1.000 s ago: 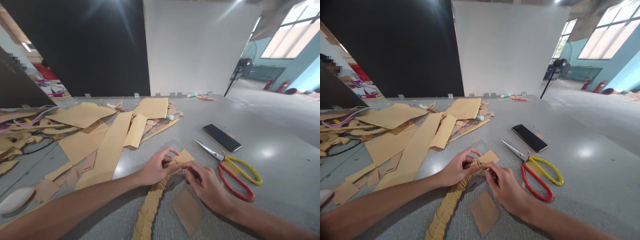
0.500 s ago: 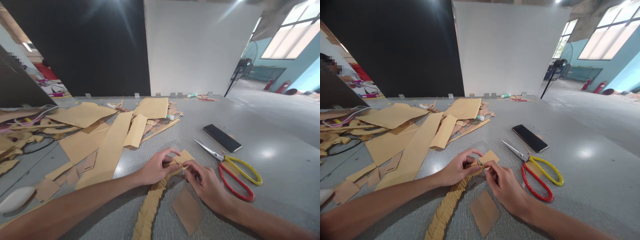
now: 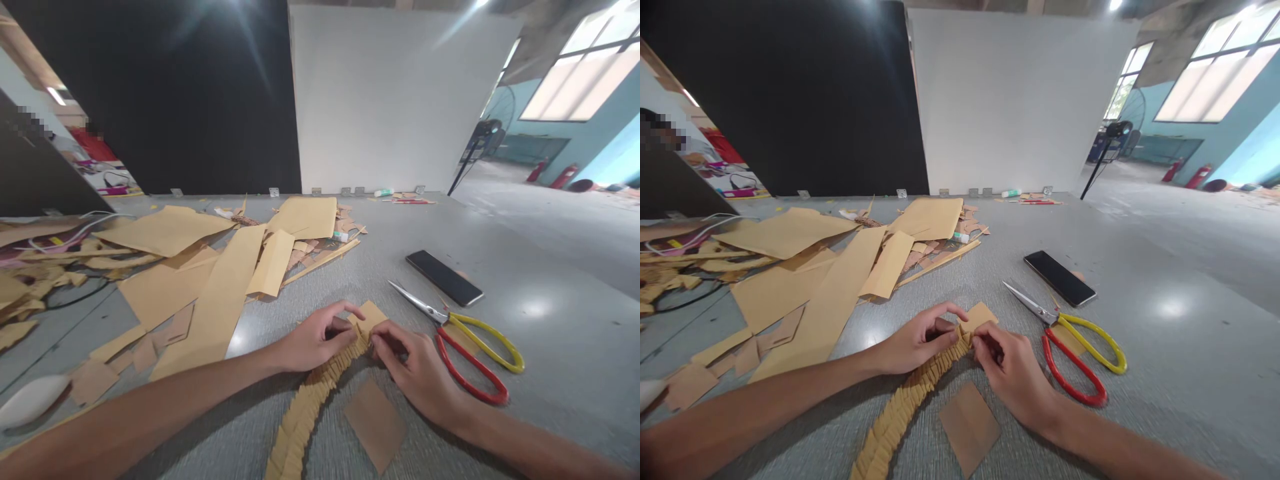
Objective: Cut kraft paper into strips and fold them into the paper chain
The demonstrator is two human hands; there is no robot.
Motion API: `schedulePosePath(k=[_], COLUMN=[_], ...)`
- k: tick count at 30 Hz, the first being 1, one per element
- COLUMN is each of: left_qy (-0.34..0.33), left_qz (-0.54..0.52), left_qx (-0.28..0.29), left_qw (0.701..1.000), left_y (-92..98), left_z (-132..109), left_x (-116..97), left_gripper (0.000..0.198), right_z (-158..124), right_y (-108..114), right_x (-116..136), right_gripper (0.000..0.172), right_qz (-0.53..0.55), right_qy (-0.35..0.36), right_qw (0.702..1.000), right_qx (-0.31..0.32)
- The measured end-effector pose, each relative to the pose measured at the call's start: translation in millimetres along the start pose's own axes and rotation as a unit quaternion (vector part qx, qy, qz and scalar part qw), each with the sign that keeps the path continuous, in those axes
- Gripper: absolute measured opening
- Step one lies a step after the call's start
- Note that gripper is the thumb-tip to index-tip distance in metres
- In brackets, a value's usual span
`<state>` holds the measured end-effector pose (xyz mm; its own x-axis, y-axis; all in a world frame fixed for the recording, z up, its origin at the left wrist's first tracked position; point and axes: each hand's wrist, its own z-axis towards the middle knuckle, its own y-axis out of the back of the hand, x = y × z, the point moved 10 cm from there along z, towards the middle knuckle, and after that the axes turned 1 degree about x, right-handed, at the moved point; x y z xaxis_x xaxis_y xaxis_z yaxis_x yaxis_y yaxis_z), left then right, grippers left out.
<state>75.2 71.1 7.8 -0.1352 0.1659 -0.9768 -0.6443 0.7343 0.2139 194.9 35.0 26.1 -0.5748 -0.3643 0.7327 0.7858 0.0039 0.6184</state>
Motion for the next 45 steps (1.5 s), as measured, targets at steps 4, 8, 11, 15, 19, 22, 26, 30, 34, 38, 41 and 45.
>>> schedulePosePath(k=[4,8,11,15,19,22,26,30,34,38,41,45], left_qy=[-0.011,-0.023,-0.024,-0.029,-0.028,-0.027,-0.025,-0.024,-0.028,-0.028,-0.031,-0.031], left_qz=[0.018,0.037,0.044,0.051,0.044,0.045,0.048,0.047,0.046,0.051,0.055,0.061], left_qx=[-0.004,-0.01,-0.012,-0.016,-0.014,-0.016,-0.02,-0.018,-0.02,-0.017,-0.014,-0.009], left_qw=[1.0,0.999,0.999,0.998,0.999,0.999,0.998,0.998,0.998,0.998,0.998,0.998], left_y=[0.0,-0.4,-0.7,-0.2,-0.3,0.3,0.9,0.2,0.4,0.2,-0.1,-1.0], left_z=[-0.7,-1.6,-1.7,-1.5,-1.0,-0.8,-0.8,-0.9,-0.7,-0.6,-1.2,-1.6], left_x=[-2.7,-6.6,-7.0,-7.4,-6.9,-7.0,-6.2,-5.0,-5.5,-6.4,-8.0,-8.3], left_gripper=[0.039,0.038,0.037,0.036,0.037,0.038,0.037,0.034,0.031,0.031,0.033,0.034], right_z=[-0.4,-1.9,-4.1,-6.2,-5.7,-4.7,-4.2,-4.6,-4.9,-4.2,-2.2,0.4], right_y=[-3.7,-2.4,-0.5,-0.5,-0.7,-0.5,0.7,1.8,0.8,0.0,-4.5,-10.2], right_x=[-8.1,-11.5,-10.7,-10.5,-12.3,-13.2,-14.4,-18.0,-20.2,-11.0,-7.0,-13.2], right_gripper=[0.03,0.027,0.022,0.018,0.019,0.018,0.018,0.016,0.015,0.015,0.015,0.012], right_qz=[0.051,0.057,0.058,0.054,0.044,0.048,0.05,0.055,0.058,0.044,0.064,0.132], right_qy=[-0.047,-0.048,-0.03,-0.019,-0.023,-0.029,-0.04,-0.048,-0.049,-0.024,-0.026,-0.059], right_qw=[0.997,0.997,0.998,0.998,0.999,0.998,0.998,0.997,0.997,0.999,0.997,0.989], right_qx=[0.018,0.002,-0.013,-0.017,-0.02,-0.023,-0.029,-0.036,-0.034,-0.02,0.013,0.043])
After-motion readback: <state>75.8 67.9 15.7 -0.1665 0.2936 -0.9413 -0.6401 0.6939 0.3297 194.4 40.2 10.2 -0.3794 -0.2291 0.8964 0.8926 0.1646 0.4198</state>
